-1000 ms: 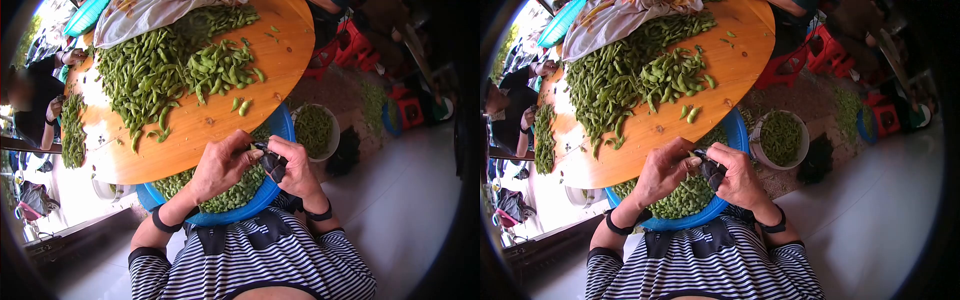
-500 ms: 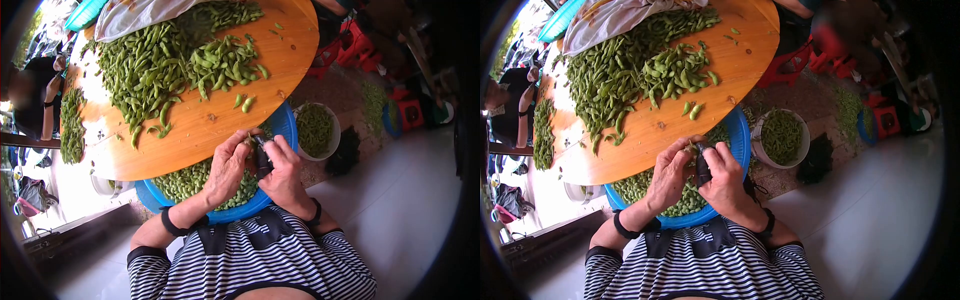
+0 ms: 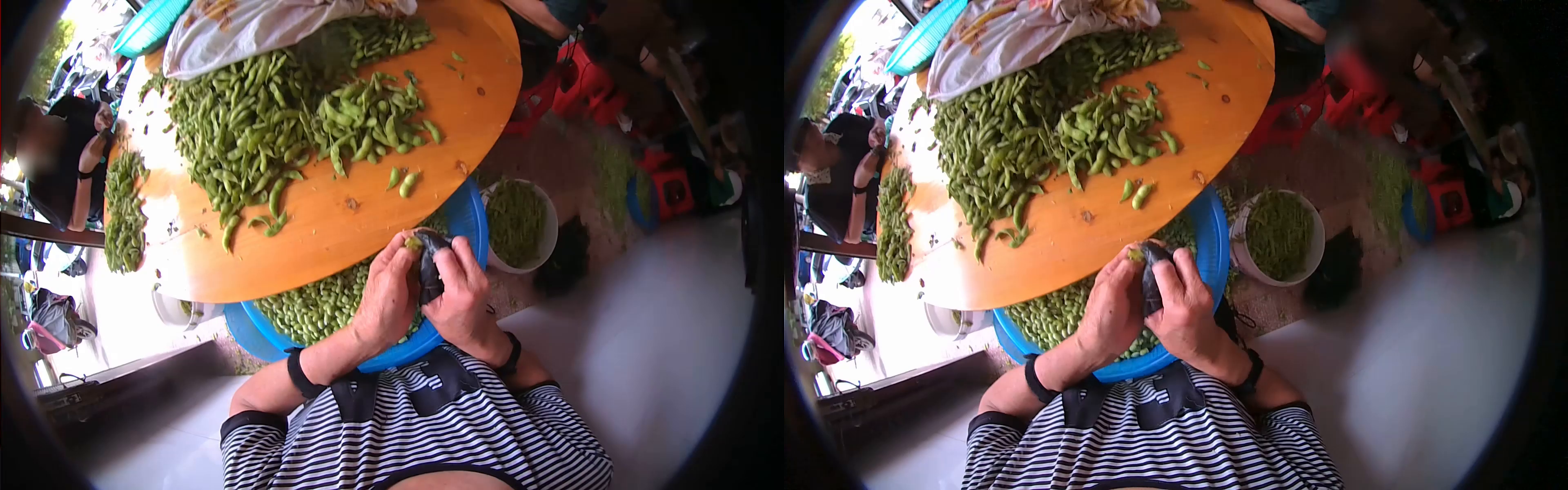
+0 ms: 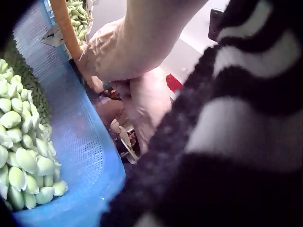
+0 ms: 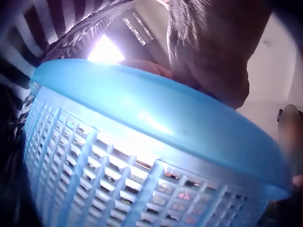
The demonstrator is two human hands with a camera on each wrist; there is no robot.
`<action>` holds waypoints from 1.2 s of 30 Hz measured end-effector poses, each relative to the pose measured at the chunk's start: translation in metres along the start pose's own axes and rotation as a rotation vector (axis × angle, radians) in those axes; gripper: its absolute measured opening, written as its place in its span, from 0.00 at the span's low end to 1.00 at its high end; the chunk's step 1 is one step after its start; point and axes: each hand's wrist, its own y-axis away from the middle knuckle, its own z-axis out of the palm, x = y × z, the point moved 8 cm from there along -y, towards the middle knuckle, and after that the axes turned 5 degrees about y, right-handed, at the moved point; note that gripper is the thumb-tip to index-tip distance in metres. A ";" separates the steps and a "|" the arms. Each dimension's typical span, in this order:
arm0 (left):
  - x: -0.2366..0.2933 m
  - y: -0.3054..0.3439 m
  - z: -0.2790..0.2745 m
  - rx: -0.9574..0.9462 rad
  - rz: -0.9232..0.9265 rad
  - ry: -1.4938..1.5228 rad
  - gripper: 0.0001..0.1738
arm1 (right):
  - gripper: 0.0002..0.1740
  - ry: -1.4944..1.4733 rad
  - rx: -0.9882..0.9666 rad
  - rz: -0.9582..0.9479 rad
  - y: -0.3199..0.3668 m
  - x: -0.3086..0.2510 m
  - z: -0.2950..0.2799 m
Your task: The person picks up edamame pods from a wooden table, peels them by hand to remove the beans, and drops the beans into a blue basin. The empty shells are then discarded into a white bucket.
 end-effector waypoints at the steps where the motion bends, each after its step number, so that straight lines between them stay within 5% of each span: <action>1: 0.007 -0.003 -0.007 0.038 0.131 -0.320 0.15 | 0.21 -0.025 0.047 0.012 -0.003 -0.002 -0.004; 4: 0.013 0.000 -0.002 0.021 0.143 -0.331 0.13 | 0.26 -0.047 0.046 -0.009 -0.004 -0.001 -0.004; 7: 0.023 0.004 0.008 -0.009 0.118 -0.236 0.11 | 0.20 -0.145 -0.031 0.100 -0.008 0.017 -0.006; 10: 0.022 0.004 0.003 -0.029 -0.094 -0.462 0.11 | 0.03 -0.766 -0.267 0.465 -0.005 0.045 0.010; 15: 0.040 0.005 0.011 -0.077 -0.177 -0.733 0.12 | 0.14 -1.356 -0.360 0.599 0.004 0.055 0.029; 17: 0.034 0.006 0.006 -0.067 -0.218 -0.554 0.11 | 0.09 -1.289 -0.356 0.665 0.007 0.056 0.033; 19: 0.025 0.004 0.000 -0.044 -0.185 -0.472 0.10 | 0.07 -0.502 -0.198 0.297 -0.009 0.041 0.005; 21: 0.023 0.003 -0.008 0.040 -0.117 -0.301 0.09 | 0.08 -0.386 0.046 0.082 -0.017 0.023 -0.008; 23: 0.022 0.004 -0.014 0.035 -0.145 -0.323 0.11 | 0.07 -0.392 0.011 0.108 -0.015 0.023 -0.011; 25: 0.023 0.006 -0.005 -0.135 -0.115 -0.673 0.13 | 0.08 -0.595 -0.224 0.305 -0.007 0.036 -0.001; 27: 0.033 0.009 0.000 -0.237 -0.041 -0.886 0.13 | 0.08 -0.674 -0.173 0.437 0.000 0.062 -0.015; 29: 0.041 0.018 0.015 -0.467 0.103 -1.312 0.14 | 0.06 -0.336 -0.030 0.386 -0.013 0.079 -0.059; 32: 0.075 0.005 0.025 -0.313 0.161 -1.241 0.13 | 0.10 0.431 0.007 0.404 -0.002 0.136 -0.085; 36: 0.106 -0.024 0.041 -0.156 0.491 -1.487 0.10 | 0.13 0.279 0.004 0.511 0.006 0.148 -0.094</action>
